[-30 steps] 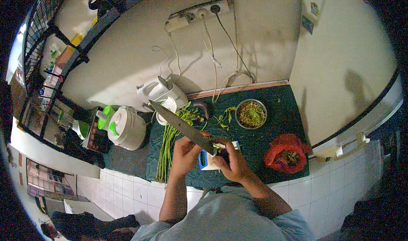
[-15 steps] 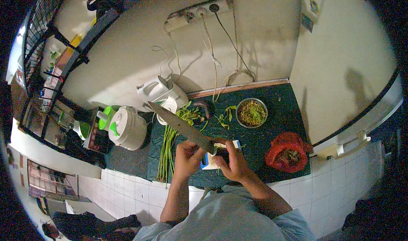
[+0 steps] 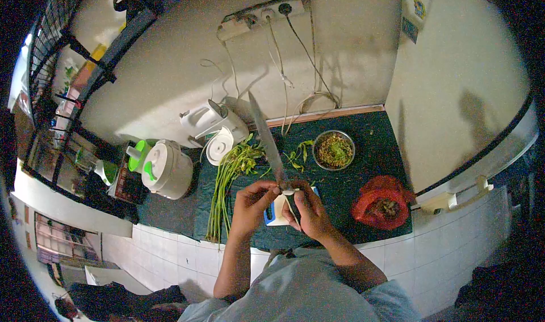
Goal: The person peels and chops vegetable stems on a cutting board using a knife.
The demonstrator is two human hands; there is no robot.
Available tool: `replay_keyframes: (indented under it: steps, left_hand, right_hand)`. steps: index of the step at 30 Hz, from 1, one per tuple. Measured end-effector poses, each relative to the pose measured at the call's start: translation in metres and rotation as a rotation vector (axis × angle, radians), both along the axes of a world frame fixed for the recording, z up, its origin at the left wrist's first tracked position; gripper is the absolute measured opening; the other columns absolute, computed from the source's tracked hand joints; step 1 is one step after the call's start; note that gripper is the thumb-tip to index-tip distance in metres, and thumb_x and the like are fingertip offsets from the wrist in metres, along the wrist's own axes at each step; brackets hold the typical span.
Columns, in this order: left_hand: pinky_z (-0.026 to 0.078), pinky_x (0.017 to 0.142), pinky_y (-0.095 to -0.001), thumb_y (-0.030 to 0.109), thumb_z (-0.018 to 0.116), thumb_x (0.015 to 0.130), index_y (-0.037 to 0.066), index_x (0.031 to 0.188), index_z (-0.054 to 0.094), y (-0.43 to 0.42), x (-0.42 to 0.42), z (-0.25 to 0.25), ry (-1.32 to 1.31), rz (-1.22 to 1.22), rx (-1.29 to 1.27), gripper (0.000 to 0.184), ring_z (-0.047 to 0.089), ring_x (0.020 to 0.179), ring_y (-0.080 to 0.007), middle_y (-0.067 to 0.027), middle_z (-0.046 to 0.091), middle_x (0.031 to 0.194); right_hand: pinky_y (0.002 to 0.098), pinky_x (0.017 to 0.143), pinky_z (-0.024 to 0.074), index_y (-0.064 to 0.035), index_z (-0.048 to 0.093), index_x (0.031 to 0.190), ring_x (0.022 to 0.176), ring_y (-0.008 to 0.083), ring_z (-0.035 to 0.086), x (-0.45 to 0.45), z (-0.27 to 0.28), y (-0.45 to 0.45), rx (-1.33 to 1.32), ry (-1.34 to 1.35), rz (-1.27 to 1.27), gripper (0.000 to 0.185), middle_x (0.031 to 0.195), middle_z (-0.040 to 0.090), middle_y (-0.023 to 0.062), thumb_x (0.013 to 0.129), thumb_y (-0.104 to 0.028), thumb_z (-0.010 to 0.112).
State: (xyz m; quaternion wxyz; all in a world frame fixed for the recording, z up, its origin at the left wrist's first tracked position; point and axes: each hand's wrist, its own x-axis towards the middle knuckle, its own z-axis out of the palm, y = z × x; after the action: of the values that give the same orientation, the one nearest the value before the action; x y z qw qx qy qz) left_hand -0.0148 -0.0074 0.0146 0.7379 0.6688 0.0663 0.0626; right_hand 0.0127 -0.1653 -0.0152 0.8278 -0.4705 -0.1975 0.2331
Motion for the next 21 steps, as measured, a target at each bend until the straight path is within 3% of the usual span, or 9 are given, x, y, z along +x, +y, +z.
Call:
replay_keyframes:
  steps: [2,6,10,18,21]
  left_hand:
    - [0.045,0.075,-0.0236,0.011,0.066,0.087,-0.002,0.098,0.067,0.007,0.000,-0.006,0.004,-0.004,0.053,0.016,0.057,0.082,-0.0084,-0.0034,0.066,0.090]
    - [0.044,0.076,-0.0244,0.009,0.060,0.090,0.000,0.094,0.063,0.012,-0.002,0.002,0.048,0.020,0.110,0.011,0.055,0.082,-0.0087,-0.0023,0.064,0.090]
    - [0.043,0.080,-0.0247,0.011,0.054,0.092,0.002,0.093,0.058,0.020,0.004,-0.006,0.059,0.023,0.081,0.010,0.055,0.088,-0.0102,-0.0031,0.062,0.096]
    - [0.042,0.093,-0.0324,0.017,0.046,0.099,0.005,0.108,0.048,0.007,0.010,-0.052,0.053,-0.241,-0.449,0.015,0.055,0.101,-0.0156,-0.0061,0.057,0.107]
    - [0.043,0.092,-0.0309,0.017,0.045,0.100,0.005,0.108,0.047,0.001,0.008,-0.055,0.043,-0.237,-0.329,0.015,0.055,0.101,-0.0151,-0.0061,0.057,0.105]
  right_hand:
    - [0.0222,0.036,0.0312,-0.0097,0.043,0.116,0.041,0.0083,0.039,-0.001,0.004,0.000,0.035,0.184,0.031,0.042,0.060,0.047,0.0033,0.100,-0.047,0.033]
    - [0.0226,0.036,0.0305,-0.0081,0.045,0.111,0.040,0.0088,0.038,0.003,0.001,-0.002,0.029,0.208,0.076,0.044,0.060,0.047,0.0039,0.100,-0.048,0.032]
    - [0.0241,0.035,0.0288,-0.0042,0.050,0.094,0.037,0.0100,0.035,0.004,0.003,-0.001,0.050,0.317,0.061,0.050,0.057,0.045,0.0032,0.099,-0.050,0.031]
    - [0.0243,0.035,0.0273,-0.0049,0.051,0.088,0.035,0.0086,0.032,0.007,-0.010,-0.001,0.180,0.394,0.200,0.056,0.055,0.042,-0.0001,0.097,-0.056,0.031]
    - [0.0239,0.035,0.0265,-0.0067,0.050,0.091,0.035,0.0080,0.030,0.009,-0.010,0.000,0.218,0.487,0.198,0.054,0.056,0.040,-0.0012,0.096,-0.058,0.033]
